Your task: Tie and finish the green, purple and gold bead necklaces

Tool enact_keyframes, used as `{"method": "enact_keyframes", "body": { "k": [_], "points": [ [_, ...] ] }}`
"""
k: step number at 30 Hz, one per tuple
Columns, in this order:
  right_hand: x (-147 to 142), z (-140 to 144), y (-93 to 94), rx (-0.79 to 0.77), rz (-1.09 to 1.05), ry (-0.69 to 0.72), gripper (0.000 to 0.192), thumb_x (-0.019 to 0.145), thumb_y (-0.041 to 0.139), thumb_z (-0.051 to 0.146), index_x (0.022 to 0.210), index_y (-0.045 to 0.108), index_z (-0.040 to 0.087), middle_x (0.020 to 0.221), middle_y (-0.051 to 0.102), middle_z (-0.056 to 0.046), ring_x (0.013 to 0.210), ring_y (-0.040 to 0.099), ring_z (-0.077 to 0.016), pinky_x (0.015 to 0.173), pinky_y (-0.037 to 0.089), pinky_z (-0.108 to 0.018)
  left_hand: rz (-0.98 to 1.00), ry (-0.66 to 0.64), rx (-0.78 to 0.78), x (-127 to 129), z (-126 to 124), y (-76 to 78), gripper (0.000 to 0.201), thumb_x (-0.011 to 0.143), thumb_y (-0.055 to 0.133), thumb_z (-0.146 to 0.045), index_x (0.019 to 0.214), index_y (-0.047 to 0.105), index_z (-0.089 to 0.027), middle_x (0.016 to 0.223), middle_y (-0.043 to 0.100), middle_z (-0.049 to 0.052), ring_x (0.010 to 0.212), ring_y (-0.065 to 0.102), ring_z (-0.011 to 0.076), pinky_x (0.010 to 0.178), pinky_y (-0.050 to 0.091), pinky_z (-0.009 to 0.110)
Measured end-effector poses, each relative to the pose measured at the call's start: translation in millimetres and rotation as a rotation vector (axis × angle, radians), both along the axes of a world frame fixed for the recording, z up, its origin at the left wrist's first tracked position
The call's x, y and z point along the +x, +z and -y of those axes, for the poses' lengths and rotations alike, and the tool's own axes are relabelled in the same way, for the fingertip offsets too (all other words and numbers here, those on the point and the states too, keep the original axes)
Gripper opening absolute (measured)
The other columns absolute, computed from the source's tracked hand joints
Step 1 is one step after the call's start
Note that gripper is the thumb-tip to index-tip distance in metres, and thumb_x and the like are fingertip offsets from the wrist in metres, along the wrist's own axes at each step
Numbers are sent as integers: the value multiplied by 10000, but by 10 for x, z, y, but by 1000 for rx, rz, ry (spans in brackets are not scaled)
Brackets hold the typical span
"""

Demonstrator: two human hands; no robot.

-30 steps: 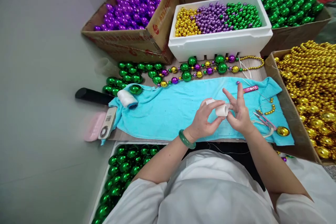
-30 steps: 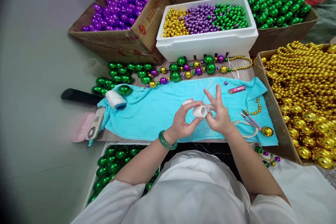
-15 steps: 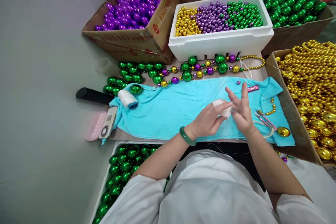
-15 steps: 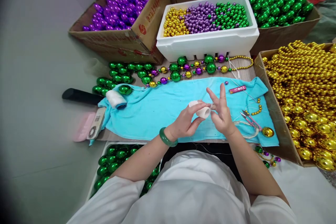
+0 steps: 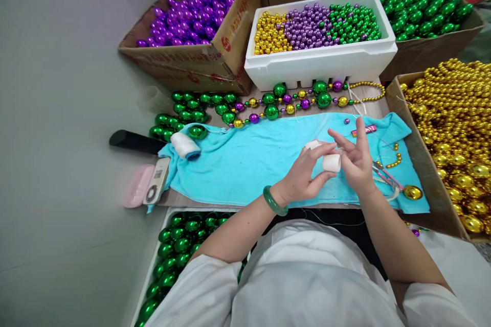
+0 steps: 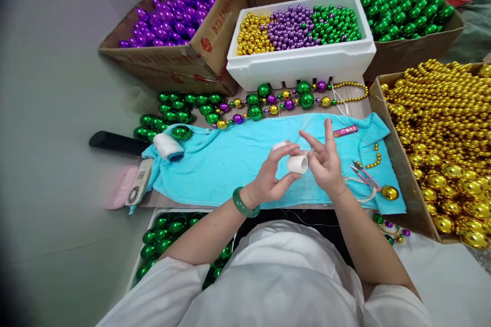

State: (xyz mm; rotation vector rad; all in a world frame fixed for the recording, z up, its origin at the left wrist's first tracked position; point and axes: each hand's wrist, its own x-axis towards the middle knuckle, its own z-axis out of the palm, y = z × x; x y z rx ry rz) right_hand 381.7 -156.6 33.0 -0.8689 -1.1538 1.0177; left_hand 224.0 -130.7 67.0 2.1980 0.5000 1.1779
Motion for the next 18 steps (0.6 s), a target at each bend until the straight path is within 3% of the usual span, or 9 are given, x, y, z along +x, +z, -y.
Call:
{"method": "enact_keyframes", "body": {
  "k": [3,6,8,12,15,18],
  "points": [
    [-21,27,-18,53,28,99,821,912,553,340,1528,14,401,1433,506,-29,1293,515,-240,963,557,-452,-2,32,-21,42,-38,62,574,849,638,-319,1364,393,-251,1180,600,95,1074,570,228,976,436,422],
    [-34,47,-39,86,91,84,820,923,526,351,1530,-23,387,1465,466,-33,1325,477,-250,1060,469,-516,9,94,-138,90,-85,118,427,839,645,-269,1237,494,-227,1141,602,80,1009,581,190,885,482,342],
    [-41,56,-41,111,103,37,824,927,517,336,1528,-44,388,1479,447,-31,1360,430,-249,1117,389,-546,37,144,-290,123,-108,145,327,827,645,-244,1135,542,-205,1109,600,66,958,591,162,833,499,297],
    [-57,73,-24,131,88,-2,815,925,516,297,1523,-25,416,1507,406,-8,1400,364,-244,1140,331,-577,112,211,-751,182,-133,196,256,802,639,-242,1041,560,-198,1072,585,33,778,591,94,665,512,220],
    [-66,90,-13,118,98,17,764,934,501,288,1517,33,444,1508,403,10,1373,413,-236,1105,407,-539,151,208,-1004,214,-149,236,284,777,654,-251,1045,567,-208,1068,566,24,694,552,65,562,492,187],
    [-76,100,-3,90,101,51,815,912,551,271,1508,32,470,1539,348,5,1239,564,-232,974,549,-457,149,204,-1071,239,-169,246,302,755,675,-249,1040,588,-206,1045,558,23,620,507,42,499,460,175]
  ]
}}
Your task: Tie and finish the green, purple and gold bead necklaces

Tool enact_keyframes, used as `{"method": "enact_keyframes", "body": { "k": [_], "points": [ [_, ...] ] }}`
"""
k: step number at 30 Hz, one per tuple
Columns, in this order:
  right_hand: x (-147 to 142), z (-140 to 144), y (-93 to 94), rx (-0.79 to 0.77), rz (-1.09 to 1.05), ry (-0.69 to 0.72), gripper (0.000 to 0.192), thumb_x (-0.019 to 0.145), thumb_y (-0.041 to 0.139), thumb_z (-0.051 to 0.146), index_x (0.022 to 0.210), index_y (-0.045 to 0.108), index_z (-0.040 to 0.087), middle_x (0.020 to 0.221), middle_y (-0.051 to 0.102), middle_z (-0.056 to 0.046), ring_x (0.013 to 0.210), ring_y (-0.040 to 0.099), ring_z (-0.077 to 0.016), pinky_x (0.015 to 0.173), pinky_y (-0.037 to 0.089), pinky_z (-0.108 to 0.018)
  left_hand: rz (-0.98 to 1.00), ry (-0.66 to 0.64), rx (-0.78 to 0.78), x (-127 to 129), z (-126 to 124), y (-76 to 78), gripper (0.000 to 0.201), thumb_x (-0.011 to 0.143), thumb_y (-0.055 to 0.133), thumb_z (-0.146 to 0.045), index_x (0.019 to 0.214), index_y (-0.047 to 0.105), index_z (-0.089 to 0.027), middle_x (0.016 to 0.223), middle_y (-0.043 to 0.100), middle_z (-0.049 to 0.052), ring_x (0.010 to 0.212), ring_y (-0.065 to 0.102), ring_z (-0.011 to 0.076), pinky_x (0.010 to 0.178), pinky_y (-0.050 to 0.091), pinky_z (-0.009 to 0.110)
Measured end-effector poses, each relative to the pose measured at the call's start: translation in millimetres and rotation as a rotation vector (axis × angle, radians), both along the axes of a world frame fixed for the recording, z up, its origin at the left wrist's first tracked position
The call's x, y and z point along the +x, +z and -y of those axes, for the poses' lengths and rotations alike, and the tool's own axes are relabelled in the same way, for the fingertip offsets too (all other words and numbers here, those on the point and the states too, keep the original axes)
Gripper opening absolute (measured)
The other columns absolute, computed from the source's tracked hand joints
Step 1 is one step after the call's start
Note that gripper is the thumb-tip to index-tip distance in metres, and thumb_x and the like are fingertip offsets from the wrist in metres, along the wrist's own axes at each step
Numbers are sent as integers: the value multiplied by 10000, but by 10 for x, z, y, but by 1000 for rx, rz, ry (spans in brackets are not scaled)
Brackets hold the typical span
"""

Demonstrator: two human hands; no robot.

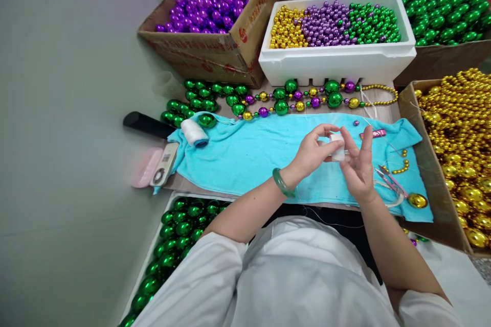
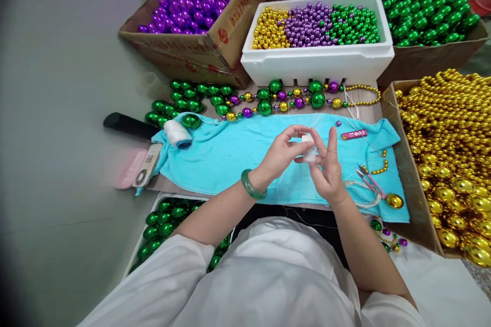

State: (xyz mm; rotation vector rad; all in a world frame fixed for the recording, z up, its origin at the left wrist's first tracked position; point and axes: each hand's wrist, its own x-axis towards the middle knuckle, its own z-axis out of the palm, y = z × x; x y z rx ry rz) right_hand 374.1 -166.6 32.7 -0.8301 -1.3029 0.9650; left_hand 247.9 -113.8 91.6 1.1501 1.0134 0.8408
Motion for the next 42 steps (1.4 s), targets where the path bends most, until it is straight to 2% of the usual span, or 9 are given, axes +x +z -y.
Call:
{"method": "enact_keyframes", "body": {
  "k": [7,10,14,19,23,26,31,36,42],
  "points": [
    [-1,-14,33,-43,-119,-28,695,891,576,196,1469,289,452,1436,499,41,1375,411,-210,1098,442,-471,76,-95,-109,-23,-114,-146,311,756,688,-356,1007,658,-175,910,619,29,704,544,75,588,449,195],
    [29,-37,57,-112,-236,-66,650,870,598,191,1433,377,428,1400,540,29,1387,392,-215,1117,408,-499,231,-184,-149,-94,-167,-262,301,804,606,-353,1052,678,-198,1129,638,69,973,586,164,760,506,281],
    [49,-81,110,-177,-344,-83,559,840,627,208,1357,493,372,1365,574,-3,1383,403,-230,1090,420,-537,297,-303,11,-150,-157,-392,435,712,689,-197,1141,645,-249,1349,546,58,1208,507,230,958,450,360],
    [9,-112,149,-235,-408,-102,520,835,631,243,1331,507,335,1338,597,-28,1339,464,-235,1077,423,-551,157,-246,136,-80,-82,-445,427,714,751,-268,1104,591,-204,1197,584,63,992,577,154,873,461,293],
    [-27,-143,114,-206,-385,-175,529,831,626,238,1336,493,315,1295,627,-31,1303,506,-231,1143,320,-574,42,-208,120,-23,-65,-452,354,753,711,-322,1038,574,-162,923,608,11,754,543,86,723,443,233],
    [-23,-193,63,-170,-370,-222,574,841,608,231,1383,439,315,1274,637,-37,1302,506,-240,1107,362,-602,24,-224,97,-23,-56,-454,345,729,720,-290,1011,584,-146,835,594,-11,710,524,78,695,423,226],
    [46,-277,2,-121,-299,-297,670,840,620,254,1449,349,312,1295,618,-38,1346,454,-242,1049,433,-605,138,-304,-71,-103,-36,-436,379,663,764,-225,1006,621,-146,861,638,8,754,566,96,740,437,245],
    [94,-269,-24,-120,-237,-213,695,849,629,289,1466,321,369,1337,591,-34,1322,483,-254,1048,444,-578,283,-344,-229,-172,-5,-397,418,619,798,-211,990,612,-161,885,645,20,808,615,126,787,477,283],
    [58,-223,-15,-217,-242,-74,714,879,607,325,1493,249,387,1359,580,-54,1168,617,-256,1019,479,-532,338,-249,-368,-23,46,-359,501,725,689,-585,1002,565,-186,942,611,31,782,642,141,733,529,319]
  ]
}}
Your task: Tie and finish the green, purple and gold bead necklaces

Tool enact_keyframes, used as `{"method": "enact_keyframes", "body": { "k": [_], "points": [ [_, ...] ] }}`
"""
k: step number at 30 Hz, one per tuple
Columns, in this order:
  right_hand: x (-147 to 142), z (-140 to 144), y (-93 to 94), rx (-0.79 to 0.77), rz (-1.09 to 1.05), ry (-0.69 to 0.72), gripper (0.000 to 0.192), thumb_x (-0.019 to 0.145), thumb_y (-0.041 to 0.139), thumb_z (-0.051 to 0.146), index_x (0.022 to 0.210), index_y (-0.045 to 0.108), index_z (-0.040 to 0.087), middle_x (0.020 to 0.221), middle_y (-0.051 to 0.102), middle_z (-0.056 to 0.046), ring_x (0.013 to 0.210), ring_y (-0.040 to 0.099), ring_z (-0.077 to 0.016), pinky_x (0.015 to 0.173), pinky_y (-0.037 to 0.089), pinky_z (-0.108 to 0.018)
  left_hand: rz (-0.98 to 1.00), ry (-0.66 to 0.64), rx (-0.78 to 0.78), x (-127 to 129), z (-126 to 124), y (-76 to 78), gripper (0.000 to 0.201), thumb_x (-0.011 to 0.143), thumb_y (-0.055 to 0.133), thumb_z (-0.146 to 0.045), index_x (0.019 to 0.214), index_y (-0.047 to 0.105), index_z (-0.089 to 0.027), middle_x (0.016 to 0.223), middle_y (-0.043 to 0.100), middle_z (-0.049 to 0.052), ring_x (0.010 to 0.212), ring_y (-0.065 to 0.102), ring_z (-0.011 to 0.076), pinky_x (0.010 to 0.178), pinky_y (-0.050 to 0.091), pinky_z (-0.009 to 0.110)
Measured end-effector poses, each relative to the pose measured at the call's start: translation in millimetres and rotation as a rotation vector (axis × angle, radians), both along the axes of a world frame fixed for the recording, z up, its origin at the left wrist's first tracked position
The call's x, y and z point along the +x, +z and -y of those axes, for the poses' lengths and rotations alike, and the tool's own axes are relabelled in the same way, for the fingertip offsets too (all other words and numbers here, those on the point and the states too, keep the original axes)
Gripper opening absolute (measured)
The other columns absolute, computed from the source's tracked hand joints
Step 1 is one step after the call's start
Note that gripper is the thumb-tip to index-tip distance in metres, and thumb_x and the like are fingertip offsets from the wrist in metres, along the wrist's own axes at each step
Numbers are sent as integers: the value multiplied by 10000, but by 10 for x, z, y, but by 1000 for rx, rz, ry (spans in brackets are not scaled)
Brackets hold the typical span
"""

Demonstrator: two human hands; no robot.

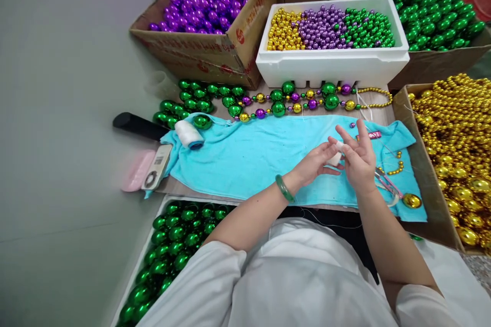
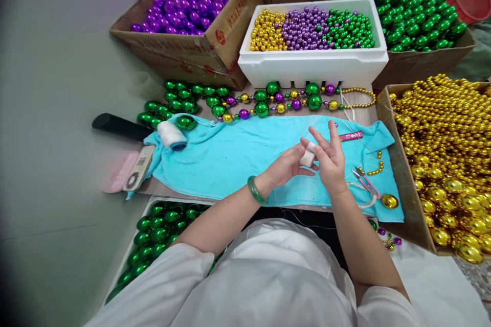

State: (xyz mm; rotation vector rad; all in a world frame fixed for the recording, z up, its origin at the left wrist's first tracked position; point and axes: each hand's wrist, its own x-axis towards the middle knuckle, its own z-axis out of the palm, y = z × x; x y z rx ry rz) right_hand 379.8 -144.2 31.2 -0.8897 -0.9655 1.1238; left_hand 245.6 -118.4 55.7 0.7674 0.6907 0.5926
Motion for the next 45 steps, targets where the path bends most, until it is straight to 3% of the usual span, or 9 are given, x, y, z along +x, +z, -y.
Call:
{"method": "enact_keyframes", "body": {
  "k": [8,12,15,22,27,30,36,41,45],
  "points": [
    [21,-2,-45,40,70,-92,669,886,606,328,1480,298,345,1312,615,-61,1175,613,-254,1081,398,-569,-183,114,103,89,26,-22,315,709,742,-270,955,598,-137,896,591,2,736,564,78,748,470,262],
    [161,-68,-103,89,103,-184,680,879,616,298,1478,299,356,1280,639,-37,1155,626,-244,1104,370,-574,-209,132,245,51,125,6,594,660,740,-153,1217,536,-189,877,576,-17,743,524,87,706,424,235],
    [239,-87,-93,122,92,-135,680,879,610,272,1471,300,398,1315,615,-19,1198,597,-240,1082,414,-555,-166,121,255,13,187,52,660,689,720,-166,1301,481,-222,904,572,-10,759,537,95,705,430,235],
    [209,9,-89,166,240,103,767,861,588,317,1514,192,389,1402,540,-20,1352,445,-247,1088,418,-524,-215,178,421,-12,164,233,315,739,717,-285,1028,647,-181,1144,572,64,908,578,140,817,492,285],
    [115,65,-107,150,369,125,973,799,631,215,1547,16,306,1402,538,-75,1147,625,-232,962,544,-425,-253,182,479,9,28,366,383,679,718,-164,1053,638,-174,1116,584,66,942,605,154,821,510,275],
    [73,75,-89,122,375,92,994,816,630,210,1541,-42,314,1394,547,-72,1050,670,-205,891,584,-379,-341,108,434,19,-77,398,369,698,694,-177,1059,624,-155,1012,631,52,712,600,95,672,517,245],
    [25,116,-24,71,210,77,1044,811,700,320,1496,-73,471,1565,297,-28,1107,643,-221,877,593,-411,-539,218,566,35,-193,288,372,783,671,-373,1117,615,-221,796,609,-14,585,518,59,552,466,196],
    [5,120,11,73,166,108,960,838,663,385,1504,-23,475,1564,301,-19,1062,657,-198,821,612,-373,-590,209,525,48,-260,100,326,781,666,-461,936,656,-174,642,581,-19,524,494,63,479,391,183],
    [-3,126,-5,51,184,95,900,848,646,360,1521,54,437,1538,351,-21,1226,570,-199,918,573,-351,-575,140,401,55,-326,-88,333,783,661,-472,840,634,-145,582,573,-16,460,471,50,476,362,190]
  ]
}}
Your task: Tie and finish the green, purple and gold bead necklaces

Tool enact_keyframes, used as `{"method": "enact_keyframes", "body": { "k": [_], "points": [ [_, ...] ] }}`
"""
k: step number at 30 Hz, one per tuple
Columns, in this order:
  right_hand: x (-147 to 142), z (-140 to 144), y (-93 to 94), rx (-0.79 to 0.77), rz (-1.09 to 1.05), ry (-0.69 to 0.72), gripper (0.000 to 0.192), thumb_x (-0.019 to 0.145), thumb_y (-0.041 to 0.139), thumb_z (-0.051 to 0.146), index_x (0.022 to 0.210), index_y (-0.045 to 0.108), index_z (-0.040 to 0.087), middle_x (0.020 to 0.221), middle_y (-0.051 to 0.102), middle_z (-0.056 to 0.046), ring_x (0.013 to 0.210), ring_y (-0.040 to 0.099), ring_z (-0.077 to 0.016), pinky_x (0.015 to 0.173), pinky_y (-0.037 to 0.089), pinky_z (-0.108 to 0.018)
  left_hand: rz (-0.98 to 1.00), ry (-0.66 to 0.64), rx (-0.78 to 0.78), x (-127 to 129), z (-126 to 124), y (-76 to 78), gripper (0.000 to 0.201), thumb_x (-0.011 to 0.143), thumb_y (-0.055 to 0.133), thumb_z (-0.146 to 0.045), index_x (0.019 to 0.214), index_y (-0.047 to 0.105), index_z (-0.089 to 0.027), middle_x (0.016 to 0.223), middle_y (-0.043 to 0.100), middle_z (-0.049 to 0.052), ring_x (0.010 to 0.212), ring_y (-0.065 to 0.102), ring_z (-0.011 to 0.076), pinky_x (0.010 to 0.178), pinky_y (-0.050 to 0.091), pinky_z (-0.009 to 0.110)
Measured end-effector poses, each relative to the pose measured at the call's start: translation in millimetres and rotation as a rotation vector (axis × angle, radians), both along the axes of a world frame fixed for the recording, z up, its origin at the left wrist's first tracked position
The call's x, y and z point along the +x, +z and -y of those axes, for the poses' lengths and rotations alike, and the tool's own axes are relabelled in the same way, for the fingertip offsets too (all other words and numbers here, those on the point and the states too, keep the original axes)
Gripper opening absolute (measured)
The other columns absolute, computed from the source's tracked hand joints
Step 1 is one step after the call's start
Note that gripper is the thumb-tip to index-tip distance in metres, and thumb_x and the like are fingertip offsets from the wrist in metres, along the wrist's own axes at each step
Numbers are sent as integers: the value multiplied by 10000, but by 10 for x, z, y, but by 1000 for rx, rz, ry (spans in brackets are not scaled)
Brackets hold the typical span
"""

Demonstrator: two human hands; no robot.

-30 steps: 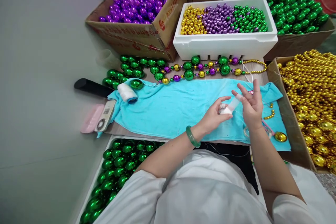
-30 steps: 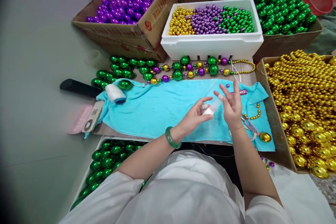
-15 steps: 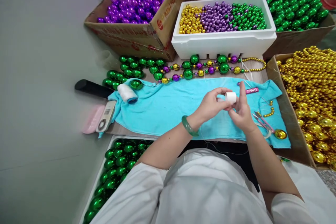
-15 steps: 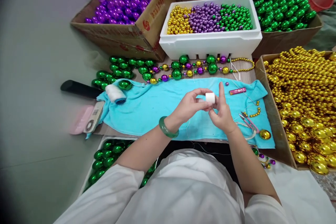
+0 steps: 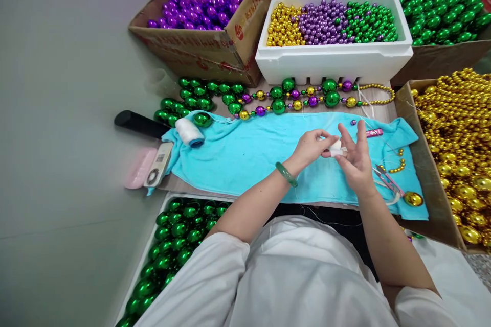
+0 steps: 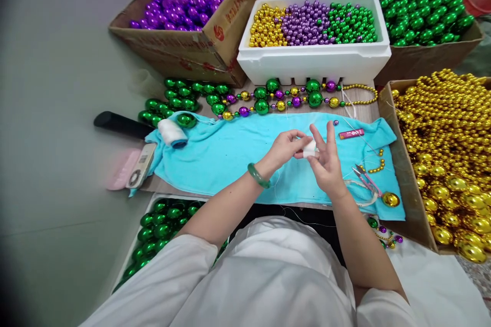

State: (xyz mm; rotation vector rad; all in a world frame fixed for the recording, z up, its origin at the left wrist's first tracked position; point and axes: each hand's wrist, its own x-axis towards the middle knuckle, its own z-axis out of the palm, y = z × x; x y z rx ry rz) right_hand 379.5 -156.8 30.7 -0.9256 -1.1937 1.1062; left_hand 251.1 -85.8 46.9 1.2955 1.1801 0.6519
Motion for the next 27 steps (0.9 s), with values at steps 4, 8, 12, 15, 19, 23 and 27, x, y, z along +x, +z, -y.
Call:
{"method": "enact_keyframes", "body": {
  "k": [4,8,12,15,19,23,27],
  "points": [
    [14,11,-22,2,-87,-46,827,825,665,261,1494,213,440,1477,453,-5,1349,450,-187,1079,448,-395,-9,-49,-81,-27,15,-158,329,802,630,-466,765,613,-139,551,551,-20,471,463,59,484,352,194],
    [57,-27,39,-48,-288,-77,758,802,670,253,1449,317,431,1439,502,-5,1363,433,-219,1117,366,-518,1,15,60,-78,130,-193,256,880,524,-403,862,625,-169,769,644,8,641,575,93,607,448,218],
    [65,-72,112,-123,-453,-44,499,882,550,475,1366,444,420,1425,511,-2,1294,511,-249,1095,356,-572,-69,205,390,-107,288,-113,170,872,568,-333,853,645,-183,811,644,15,704,563,107,663,457,233],
    [28,-67,120,-173,-489,-22,504,897,394,650,1353,455,445,1453,478,12,1263,541,-253,1109,328,-560,-78,160,514,-95,379,-74,127,855,609,-292,878,682,-192,841,666,23,711,562,108,669,460,237],
    [-34,-35,127,-214,-467,-25,609,858,332,741,1383,423,445,1499,420,6,1238,560,-263,1092,344,-535,-55,184,499,-73,407,-120,104,850,611,-260,881,681,-190,852,672,26,733,577,110,674,459,237],
    [-35,-15,175,-254,-443,-4,659,819,356,778,1389,410,451,1518,394,8,1199,589,-259,1053,396,-502,46,211,404,-125,348,-178,286,802,574,-133,1078,600,-201,1110,618,64,839,605,116,672,475,228],
    [10,-14,213,-297,-479,84,660,824,327,783,1340,483,402,1439,500,-26,1135,626,-263,1031,409,-517,72,-47,433,-203,289,-184,436,746,648,-134,1165,595,-243,1343,493,90,1221,496,206,901,475,305]
  ]
}}
